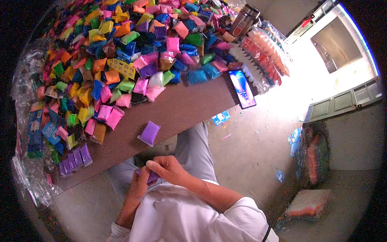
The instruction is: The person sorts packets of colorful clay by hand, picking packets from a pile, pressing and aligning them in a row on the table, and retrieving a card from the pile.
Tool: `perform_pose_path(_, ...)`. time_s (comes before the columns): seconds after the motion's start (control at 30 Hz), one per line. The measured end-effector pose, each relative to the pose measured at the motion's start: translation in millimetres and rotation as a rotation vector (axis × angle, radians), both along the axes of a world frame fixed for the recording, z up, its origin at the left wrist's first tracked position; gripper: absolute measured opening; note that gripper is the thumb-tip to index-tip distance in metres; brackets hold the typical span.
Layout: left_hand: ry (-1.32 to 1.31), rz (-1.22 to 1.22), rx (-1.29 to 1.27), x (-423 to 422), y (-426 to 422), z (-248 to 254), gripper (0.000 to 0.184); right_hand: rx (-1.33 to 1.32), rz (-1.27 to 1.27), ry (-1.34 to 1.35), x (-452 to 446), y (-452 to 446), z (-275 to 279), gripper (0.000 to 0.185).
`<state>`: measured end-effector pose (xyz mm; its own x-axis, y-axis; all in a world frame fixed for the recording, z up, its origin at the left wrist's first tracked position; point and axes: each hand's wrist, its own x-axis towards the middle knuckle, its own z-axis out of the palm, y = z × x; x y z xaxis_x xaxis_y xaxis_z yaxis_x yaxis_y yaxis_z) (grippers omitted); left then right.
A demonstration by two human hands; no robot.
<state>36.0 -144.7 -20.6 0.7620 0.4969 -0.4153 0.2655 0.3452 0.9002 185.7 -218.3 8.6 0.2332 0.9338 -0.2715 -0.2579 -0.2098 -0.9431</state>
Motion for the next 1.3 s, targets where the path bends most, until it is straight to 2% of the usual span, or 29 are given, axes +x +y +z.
perform_pose_path(0.13,-0.001,0.042,-0.118,1.9,-4.2,1.3,0.054,-0.032,0.058,-0.094,5.4,-2.1,-6.5,0.037)
perform_pose_path(0.2,0.001,0.049,-0.156,1.9,-4.0,-1.5,0.053,0.091,0.005,-0.359,3.9,-2.5,-7.3,0.036)
perform_pose_path(0.43,-0.003,0.035,-0.304,-1.2,-4.5,-6.0,0.052,0.205,0.006,-0.543,4.6,-3.0,-10.2,0.03)
perform_pose_path(0.63,0.121,0.057,-0.271,5.7,-6.7,-7.0,0.055,0.149,-0.04,-0.481,7.8,-2.7,-3.4,0.036)
perform_pose_path(0.7,0.089,0.084,-0.251,2.2,-9.4,-15.3,0.055,0.018,0.122,-0.408,12.4,-3.0,2.0,0.038)
perform_pose_path(0.73,0.059,0.11,-0.23,0.6,-10.2,-17.9,0.054,0.017,0.122,-0.408,12.9,-2.5,0.2,0.038)
perform_pose_path(0.87,0.091,0.119,-0.282,2.6,-10.0,-12.4,0.054,0.242,0.112,-0.619,10.3,1.0,-9.6,0.031)
perform_pose_path(0.93,0.017,0.285,-0.277,11.8,-13.4,3.3,0.047,0.323,0.084,-0.709,6.8,1.6,-13.3,0.029)
perform_pose_path(1.2,0.046,0.191,-0.189,8.9,-3.1,-2.8,0.053,0.411,-0.028,-0.925,-0.1,-2.2,-13.2,0.023)
perform_pose_path(1.3,0.022,0.153,-0.151,6.1,0.2,-8.8,0.052,0.485,-0.053,-0.914,-5.4,-4.3,-21.1,0.021)
